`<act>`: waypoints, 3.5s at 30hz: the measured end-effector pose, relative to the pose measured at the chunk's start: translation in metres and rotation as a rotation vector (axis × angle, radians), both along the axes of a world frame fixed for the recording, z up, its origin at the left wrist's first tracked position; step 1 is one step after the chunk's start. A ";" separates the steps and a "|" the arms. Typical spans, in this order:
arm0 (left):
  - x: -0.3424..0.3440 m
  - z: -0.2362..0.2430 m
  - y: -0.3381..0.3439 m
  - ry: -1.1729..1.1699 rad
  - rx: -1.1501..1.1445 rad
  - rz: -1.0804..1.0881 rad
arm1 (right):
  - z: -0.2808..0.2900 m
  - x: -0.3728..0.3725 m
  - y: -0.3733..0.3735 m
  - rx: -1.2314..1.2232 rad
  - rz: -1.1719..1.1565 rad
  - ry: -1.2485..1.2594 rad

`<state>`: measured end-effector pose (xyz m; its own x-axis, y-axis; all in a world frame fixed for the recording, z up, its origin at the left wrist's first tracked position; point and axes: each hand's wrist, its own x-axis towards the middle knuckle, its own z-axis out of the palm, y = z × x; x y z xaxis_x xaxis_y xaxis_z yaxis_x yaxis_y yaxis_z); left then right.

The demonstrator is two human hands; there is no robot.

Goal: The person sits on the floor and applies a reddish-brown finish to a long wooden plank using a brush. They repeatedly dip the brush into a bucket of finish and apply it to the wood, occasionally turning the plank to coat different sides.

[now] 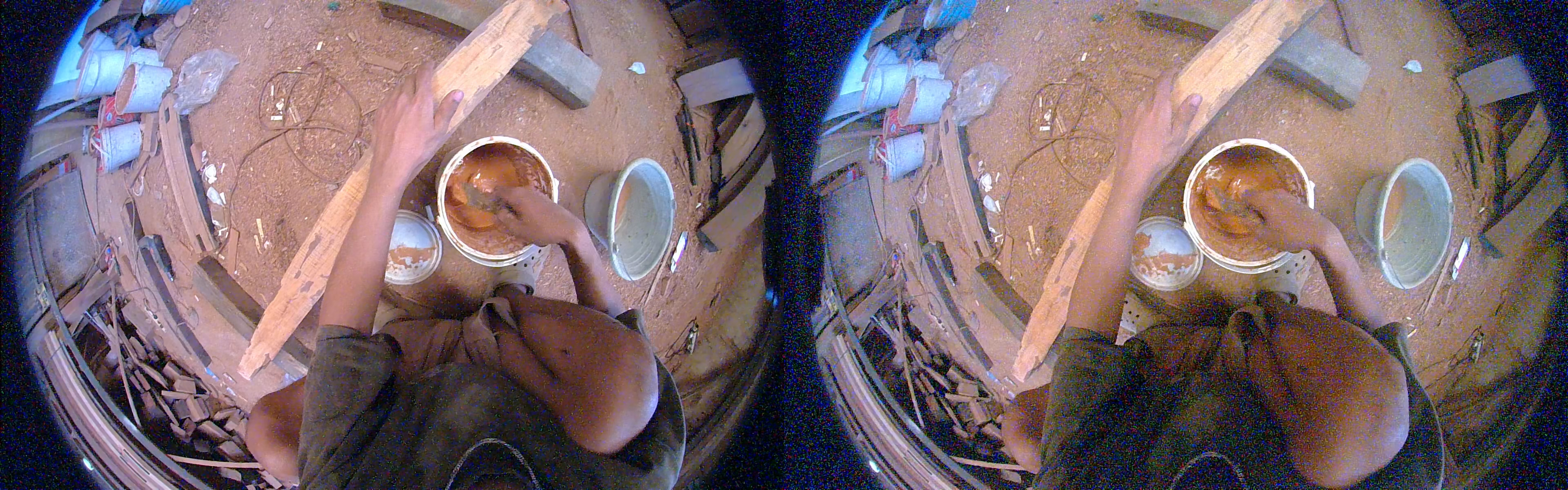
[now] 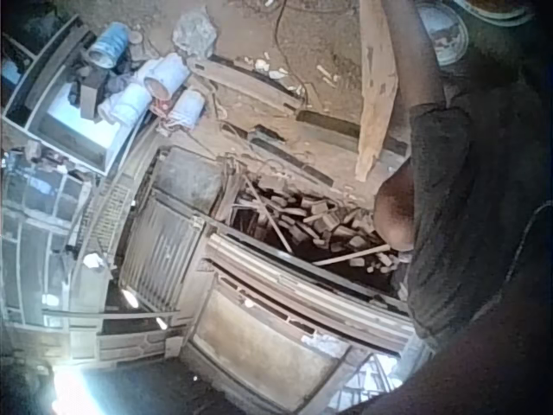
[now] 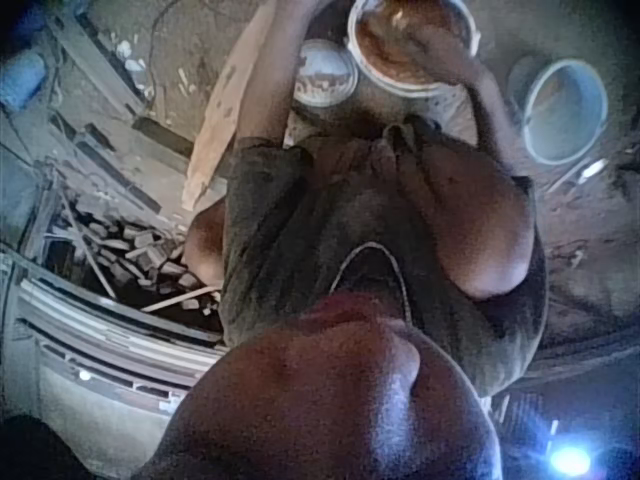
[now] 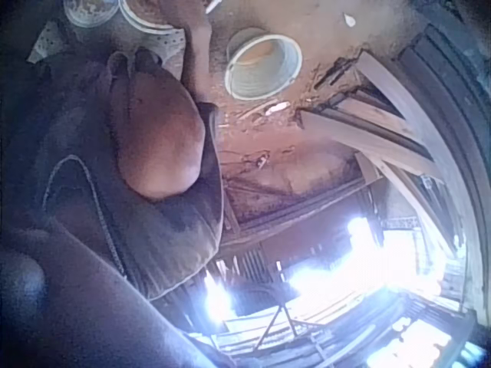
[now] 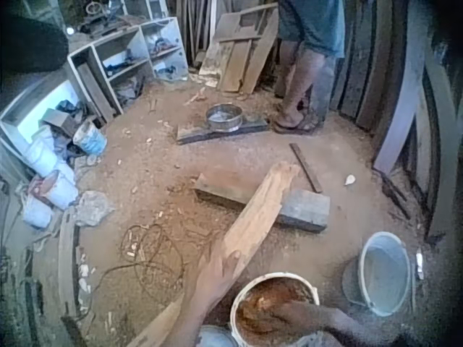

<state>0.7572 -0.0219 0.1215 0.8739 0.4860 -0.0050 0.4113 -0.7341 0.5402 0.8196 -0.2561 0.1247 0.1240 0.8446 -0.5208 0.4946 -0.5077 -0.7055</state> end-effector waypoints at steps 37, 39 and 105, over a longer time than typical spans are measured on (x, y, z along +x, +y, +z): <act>-0.001 -0.006 0.000 0.001 -0.001 0.003 | 0.041 -0.028 -0.057 0.255 -0.452 -0.279; -0.002 -0.017 0.001 -0.075 -0.006 -0.010 | 0.054 -0.025 -0.051 0.255 -0.551 -0.133; 0.000 0.004 0.004 0.066 -0.010 0.006 | 0.015 0.236 0.033 0.167 -0.377 -0.738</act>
<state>0.7568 -0.0182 0.1257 0.8685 0.4912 -0.0670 0.4507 -0.7261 0.5193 1.0555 -0.2231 0.1401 0.6727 0.7368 -0.0679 0.6760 -0.6493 -0.3484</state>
